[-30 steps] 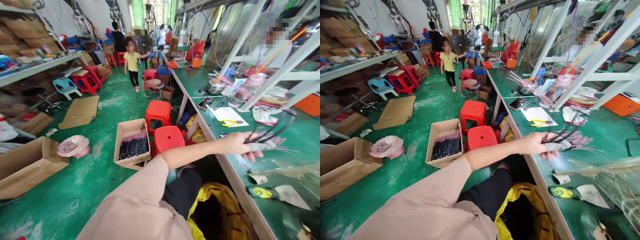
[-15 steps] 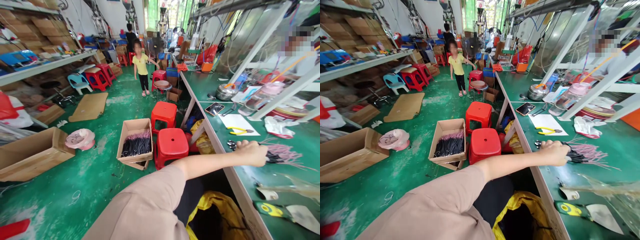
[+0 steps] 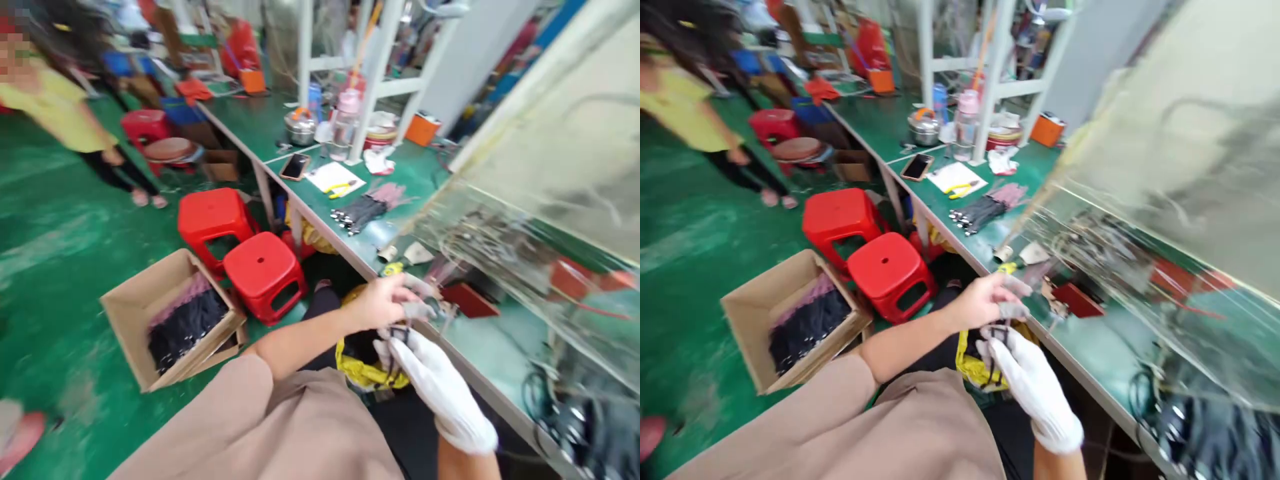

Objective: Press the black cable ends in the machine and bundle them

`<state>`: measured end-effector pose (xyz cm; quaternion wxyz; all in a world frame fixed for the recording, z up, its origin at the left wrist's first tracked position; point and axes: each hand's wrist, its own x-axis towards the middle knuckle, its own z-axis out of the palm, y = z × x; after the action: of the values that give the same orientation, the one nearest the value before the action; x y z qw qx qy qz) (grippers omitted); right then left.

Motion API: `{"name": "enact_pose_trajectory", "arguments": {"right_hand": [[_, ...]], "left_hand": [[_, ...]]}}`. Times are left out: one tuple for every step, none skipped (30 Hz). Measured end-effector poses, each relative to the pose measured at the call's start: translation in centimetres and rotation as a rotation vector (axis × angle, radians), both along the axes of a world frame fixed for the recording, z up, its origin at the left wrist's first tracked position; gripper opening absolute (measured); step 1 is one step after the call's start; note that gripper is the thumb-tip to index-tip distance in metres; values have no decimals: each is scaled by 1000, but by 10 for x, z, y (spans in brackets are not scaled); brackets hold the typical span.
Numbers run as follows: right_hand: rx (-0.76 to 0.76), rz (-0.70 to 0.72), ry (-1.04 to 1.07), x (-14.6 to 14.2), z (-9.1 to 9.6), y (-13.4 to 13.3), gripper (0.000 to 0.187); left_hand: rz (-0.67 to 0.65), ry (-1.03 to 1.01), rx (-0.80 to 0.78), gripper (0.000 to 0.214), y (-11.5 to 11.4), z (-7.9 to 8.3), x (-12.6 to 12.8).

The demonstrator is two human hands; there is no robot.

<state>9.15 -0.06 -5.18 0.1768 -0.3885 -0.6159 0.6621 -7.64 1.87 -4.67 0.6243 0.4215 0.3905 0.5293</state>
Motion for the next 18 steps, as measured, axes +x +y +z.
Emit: {"name": "enact_pose_trajectory", "arguments": {"right_hand": [[-41,-43,-20,6,-2,-4,36],[-81,-73,-30,8,-3,-7,37],[-111,-91,-31,10,-5,-8,39],[-127,-102,-23,11,-6,-9,40],[-130,-113,-11,12,-6,-9,40],[-127,-131,3,14,-5,-9,40],[-130,-160,18,17,-4,-10,40],[-136,-204,36,22,-4,-12,40],[-141,-264,58,27,-3,-14,40],[-143,-334,85,32,-2,-16,40],[-140,-405,115,38,-2,-18,41],[-135,-467,148,43,-3,-19,41],[-129,-514,176,47,-3,-20,41],[-123,-542,194,50,-4,-19,41],[-124,-548,204,53,-4,-17,40],[-130,-540,208,54,-3,-15,40],[-142,-517,210,54,-2,-11,39],[-156,-481,214,53,1,-6,39]], "left_hand": [[24,-58,-4,52,2,0,-1],[46,-104,3,55,6,0,-3],[66,-129,21,57,10,0,-4],[84,-124,44,57,15,-1,-5],[110,-81,74,53,20,-2,-6],[148,7,109,46,27,-4,-8],[196,146,149,36,34,-7,-10],[244,332,190,25,41,-10,-12],[284,551,223,18,48,-14,-14],[302,778,245,16,55,-18,-14],[296,985,259,19,60,-22,-14],[272,1152,268,25,63,-25,-12],[244,1269,279,31,65,-28,-10],[232,1336,294,36,64,-30,-8],[240,1363,315,38,62,-31,-5],[265,1363,338,38,58,-30,-3],[299,1345,359,37,53,-28,-2],[332,1313,373,35,48,-26,-1]]}}
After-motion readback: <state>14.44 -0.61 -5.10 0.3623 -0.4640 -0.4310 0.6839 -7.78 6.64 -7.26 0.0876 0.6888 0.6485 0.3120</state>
